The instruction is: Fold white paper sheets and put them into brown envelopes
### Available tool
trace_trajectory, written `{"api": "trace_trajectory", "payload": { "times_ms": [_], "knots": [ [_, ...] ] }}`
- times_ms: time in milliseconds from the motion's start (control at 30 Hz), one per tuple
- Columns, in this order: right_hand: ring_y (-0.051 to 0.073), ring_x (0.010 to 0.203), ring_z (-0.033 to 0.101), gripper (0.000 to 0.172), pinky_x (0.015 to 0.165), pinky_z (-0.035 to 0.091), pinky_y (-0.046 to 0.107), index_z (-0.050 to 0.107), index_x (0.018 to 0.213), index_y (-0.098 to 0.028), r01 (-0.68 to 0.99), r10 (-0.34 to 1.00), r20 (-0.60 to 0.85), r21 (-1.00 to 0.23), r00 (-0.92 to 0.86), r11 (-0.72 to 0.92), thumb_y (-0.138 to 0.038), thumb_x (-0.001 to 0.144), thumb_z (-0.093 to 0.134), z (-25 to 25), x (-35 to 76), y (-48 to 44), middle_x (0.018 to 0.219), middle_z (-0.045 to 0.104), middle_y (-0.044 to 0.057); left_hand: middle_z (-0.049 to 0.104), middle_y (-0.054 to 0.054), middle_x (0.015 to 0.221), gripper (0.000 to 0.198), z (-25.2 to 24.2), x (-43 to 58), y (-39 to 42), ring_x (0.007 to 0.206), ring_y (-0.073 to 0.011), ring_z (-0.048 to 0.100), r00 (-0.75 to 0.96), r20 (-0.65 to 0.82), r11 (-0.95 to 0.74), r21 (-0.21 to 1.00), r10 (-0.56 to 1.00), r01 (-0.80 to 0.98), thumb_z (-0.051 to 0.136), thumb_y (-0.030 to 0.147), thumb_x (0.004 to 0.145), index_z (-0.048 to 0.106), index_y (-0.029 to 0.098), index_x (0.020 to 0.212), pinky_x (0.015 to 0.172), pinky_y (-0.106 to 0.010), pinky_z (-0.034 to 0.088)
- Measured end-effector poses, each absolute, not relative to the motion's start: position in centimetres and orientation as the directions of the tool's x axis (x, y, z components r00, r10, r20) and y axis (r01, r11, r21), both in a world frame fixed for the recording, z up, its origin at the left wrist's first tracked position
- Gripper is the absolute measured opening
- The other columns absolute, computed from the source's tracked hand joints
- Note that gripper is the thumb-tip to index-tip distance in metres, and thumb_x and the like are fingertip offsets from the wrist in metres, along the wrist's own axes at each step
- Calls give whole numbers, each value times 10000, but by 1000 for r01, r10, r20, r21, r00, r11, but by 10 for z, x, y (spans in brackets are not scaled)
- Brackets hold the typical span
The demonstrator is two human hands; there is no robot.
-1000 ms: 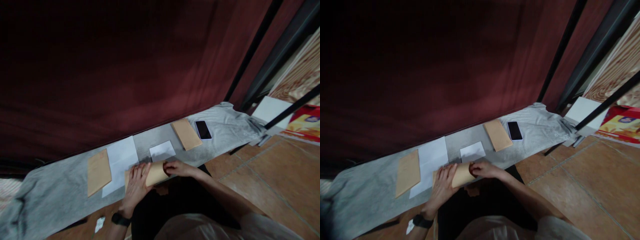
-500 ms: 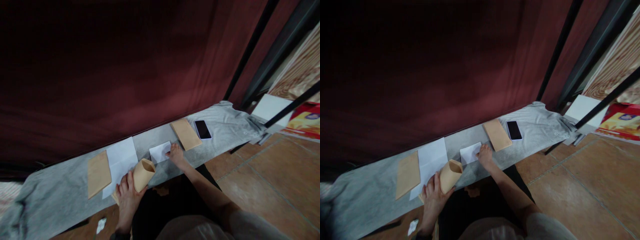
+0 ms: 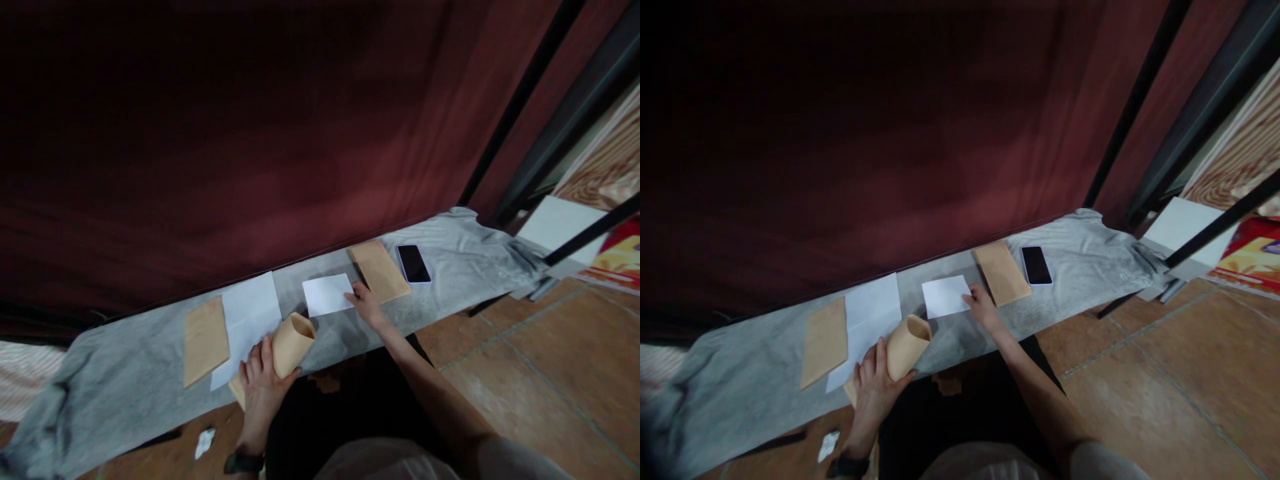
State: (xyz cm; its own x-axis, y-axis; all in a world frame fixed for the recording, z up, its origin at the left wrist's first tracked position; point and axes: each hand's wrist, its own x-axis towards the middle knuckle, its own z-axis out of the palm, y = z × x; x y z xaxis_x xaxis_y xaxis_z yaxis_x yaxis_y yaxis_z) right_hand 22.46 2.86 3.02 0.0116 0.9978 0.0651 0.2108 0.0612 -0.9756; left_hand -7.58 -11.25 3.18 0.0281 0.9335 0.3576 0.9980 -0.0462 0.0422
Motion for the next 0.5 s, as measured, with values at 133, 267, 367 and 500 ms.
{"api": "trace_trajectory", "payload": {
  "times_ms": [133,267,367,500],
  "knots": [
    [183,821,635,200,721,498,272,557,958,-228,-22,996,91,-996,-15,90,-420,901,558,48,226,21,857,658,15,457,-245,1438,1057,32,-74,-111,1328,-408,461,21,356,-39,43,934,998,641,606,843,118,127,1627,1145,-631,313],
    [165,709,587,171,627,442,252,619,887,-217,27,985,109,-993,-137,114,-382,890,574,55,227,9,768,639,-6,451,-241,1443,1048,31,-74,-109,1340,-407,450,4,371,-27,56,928,998,640,606,845,126,134,1627,1151,-631,298],
    [166,689,595,150,629,414,253,677,878,-221,233,969,142,-954,-203,188,-307,911,559,56,232,4,743,656,-8,458,-232,1445,1030,33,-75,-108,1354,-397,438,23,369,-45,52,929,998,640,578,852,121,144,1629,1163,-627,276],
    [168,698,619,171,652,407,254,691,814,-217,363,948,135,-901,-290,239,-204,905,547,58,240,5,737,678,0,466,-227,1445,1007,34,-77,-107,1375,-389,419,65,354,-77,21,933,997,644,534,857,129,137,1626,1179,-625,241]
  ]
}}
